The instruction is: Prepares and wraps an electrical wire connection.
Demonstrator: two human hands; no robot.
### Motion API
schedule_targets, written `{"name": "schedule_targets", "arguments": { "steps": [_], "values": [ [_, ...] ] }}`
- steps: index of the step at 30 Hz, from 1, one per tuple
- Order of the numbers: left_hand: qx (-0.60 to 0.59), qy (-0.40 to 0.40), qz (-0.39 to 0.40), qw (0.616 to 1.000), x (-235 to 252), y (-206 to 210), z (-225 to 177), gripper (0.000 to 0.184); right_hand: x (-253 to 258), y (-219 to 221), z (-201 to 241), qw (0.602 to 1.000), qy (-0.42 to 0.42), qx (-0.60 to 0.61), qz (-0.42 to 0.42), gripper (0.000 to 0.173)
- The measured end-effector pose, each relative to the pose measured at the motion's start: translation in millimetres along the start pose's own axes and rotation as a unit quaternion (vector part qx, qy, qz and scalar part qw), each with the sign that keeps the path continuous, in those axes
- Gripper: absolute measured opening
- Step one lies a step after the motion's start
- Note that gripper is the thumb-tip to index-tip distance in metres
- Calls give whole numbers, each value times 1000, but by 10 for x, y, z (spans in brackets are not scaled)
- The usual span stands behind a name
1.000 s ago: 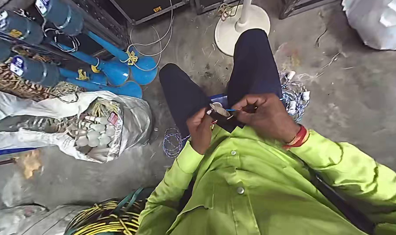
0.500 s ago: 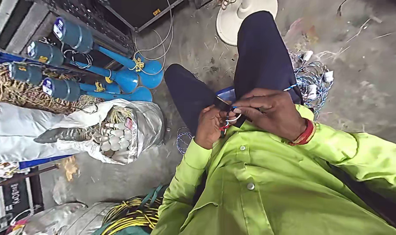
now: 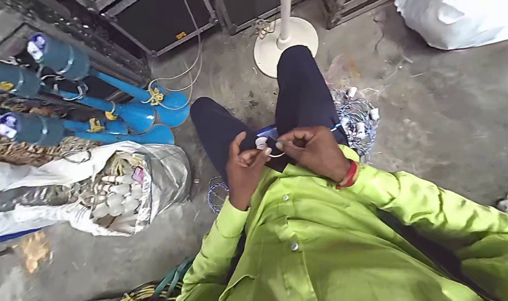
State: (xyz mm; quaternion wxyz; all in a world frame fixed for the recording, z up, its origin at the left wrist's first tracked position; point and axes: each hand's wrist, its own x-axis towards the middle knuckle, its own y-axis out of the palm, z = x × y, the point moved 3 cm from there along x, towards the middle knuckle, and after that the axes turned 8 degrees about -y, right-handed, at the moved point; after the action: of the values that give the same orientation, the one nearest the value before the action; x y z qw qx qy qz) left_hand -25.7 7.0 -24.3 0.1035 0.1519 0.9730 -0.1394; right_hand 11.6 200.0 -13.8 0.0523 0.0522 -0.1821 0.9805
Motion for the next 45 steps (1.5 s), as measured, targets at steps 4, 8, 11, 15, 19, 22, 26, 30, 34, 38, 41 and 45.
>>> {"name": "schedule_targets", "arguments": {
  "steps": [4, 8, 11, 15, 19, 22, 26, 30, 34, 38, 41, 45],
  "values": [
    [81, 149, -16, 985, -16, 55, -12, 31, 3, -54, -20, 999, 3, 29, 23, 8],
    [185, 213, -35, 959, -54, 66, -68, 21, 17, -85, -1, 995, 3, 80, 62, 5],
    [220, 214, -27, 951, -64, 93, -87, 22, 7, -117, 5, 994, -15, 86, 72, 7],
    [203, 255, -42, 945, -60, 108, -102, 20, 18, -110, -21, 992, -44, 99, 62, 18],
    [152, 275, -49, 948, -79, 96, -156, 15, 27, -121, -26, 979, -66, 183, 63, 13],
    [146, 280, -57, 947, -73, 76, -169, 13, 29, -129, -33, 973, -36, 216, 74, 14],
    [183, 328, -86, 923, -90, 62, -179, 13, 52, -113, -36, 980, -28, 174, 89, 15],
    [198, 401, -106, 888, -140, 138, -203, 12, 50, -85, -2, 986, 44, 114, 117, 24],
    [218, 426, -97, 873, -161, 163, -148, 9, 42, -73, 70, 956, 142, 225, 127, 19],
    [129, 360, -133, 914, -100, 216, -111, 19, 27, -48, 127, 908, 157, 383, 58, 15],
    [45, 242, -74, 966, 16, 162, -139, 42, 35, -18, 33, 910, 117, 397, 4, 15],
    [-35, 89, 97, 991, 86, 125, -210, 17, 31, -74, 66, 956, -5, 292, -26, 10]
  ]
}}
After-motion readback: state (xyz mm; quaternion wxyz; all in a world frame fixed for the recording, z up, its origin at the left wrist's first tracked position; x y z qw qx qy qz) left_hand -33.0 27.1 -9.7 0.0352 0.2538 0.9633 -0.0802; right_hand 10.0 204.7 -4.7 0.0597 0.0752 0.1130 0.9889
